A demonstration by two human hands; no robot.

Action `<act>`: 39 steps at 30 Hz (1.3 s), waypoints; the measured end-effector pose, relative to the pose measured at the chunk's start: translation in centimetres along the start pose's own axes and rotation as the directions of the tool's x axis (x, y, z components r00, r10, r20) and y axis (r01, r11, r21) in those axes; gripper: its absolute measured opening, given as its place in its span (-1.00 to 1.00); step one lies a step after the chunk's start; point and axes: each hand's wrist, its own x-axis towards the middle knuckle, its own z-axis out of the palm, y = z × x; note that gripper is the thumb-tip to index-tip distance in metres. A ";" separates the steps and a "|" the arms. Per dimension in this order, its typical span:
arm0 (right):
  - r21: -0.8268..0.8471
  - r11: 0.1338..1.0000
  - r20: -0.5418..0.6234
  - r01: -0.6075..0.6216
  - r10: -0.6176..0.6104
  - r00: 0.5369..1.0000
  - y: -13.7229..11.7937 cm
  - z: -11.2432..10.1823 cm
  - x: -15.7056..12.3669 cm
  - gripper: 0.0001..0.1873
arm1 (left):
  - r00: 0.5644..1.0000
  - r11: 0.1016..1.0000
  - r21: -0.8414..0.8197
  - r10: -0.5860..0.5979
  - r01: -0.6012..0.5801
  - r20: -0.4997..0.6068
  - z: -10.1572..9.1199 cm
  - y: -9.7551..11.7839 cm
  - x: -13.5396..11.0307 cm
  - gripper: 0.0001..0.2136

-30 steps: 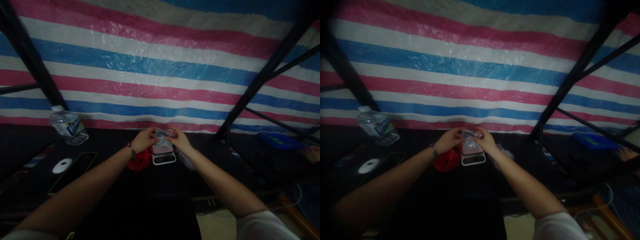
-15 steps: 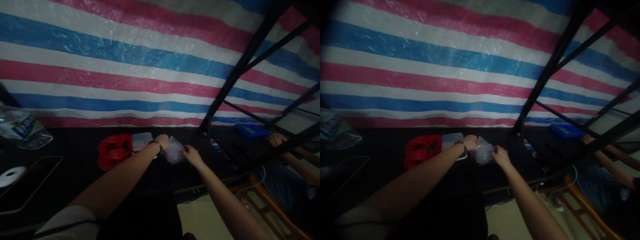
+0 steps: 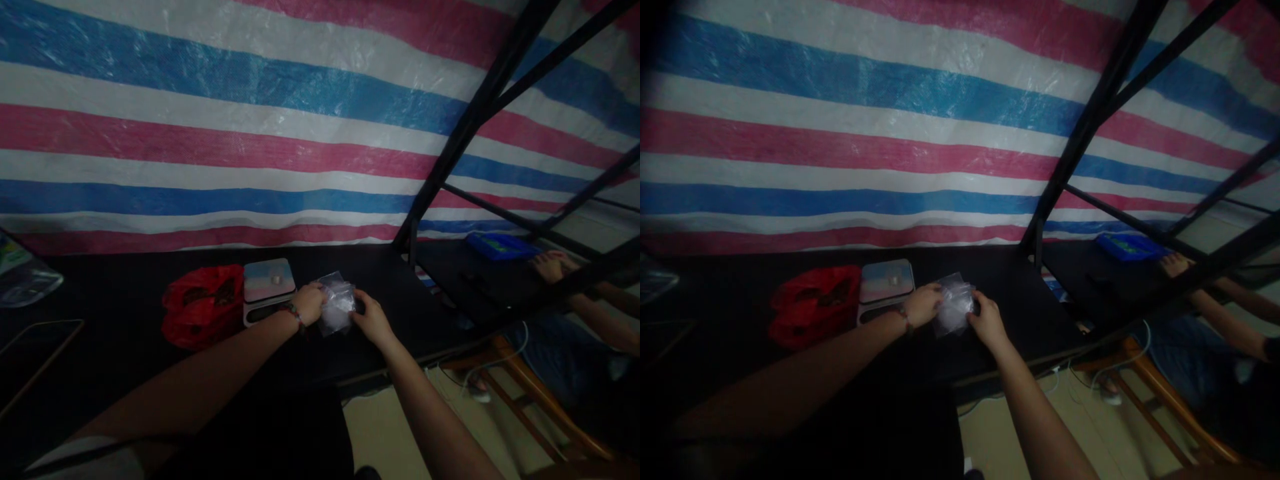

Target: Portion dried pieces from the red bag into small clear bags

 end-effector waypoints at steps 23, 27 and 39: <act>-0.164 0.975 0.397 0.150 -0.074 0.915 -7.2 1.7 11.6 -0.74 | 0.997 0.992 -0.100 0.079 -0.079 -0.007 -0.8 1.9 -6.0 -0.93; 0.050 0.995 0.239 0.086 -0.095 0.966 -6.5 -0.3 11.4 -0.86 | 0.998 0.991 -0.131 -0.003 0.012 0.066 -1.6 1.6 -6.4 -0.95; -0.215 0.965 -0.027 -0.152 0.149 0.988 -2.2 -1.5 3.1 -0.64 | 0.993 0.957 -0.283 -0.034 0.065 0.112 -3.7 0.5 -3.2 -0.78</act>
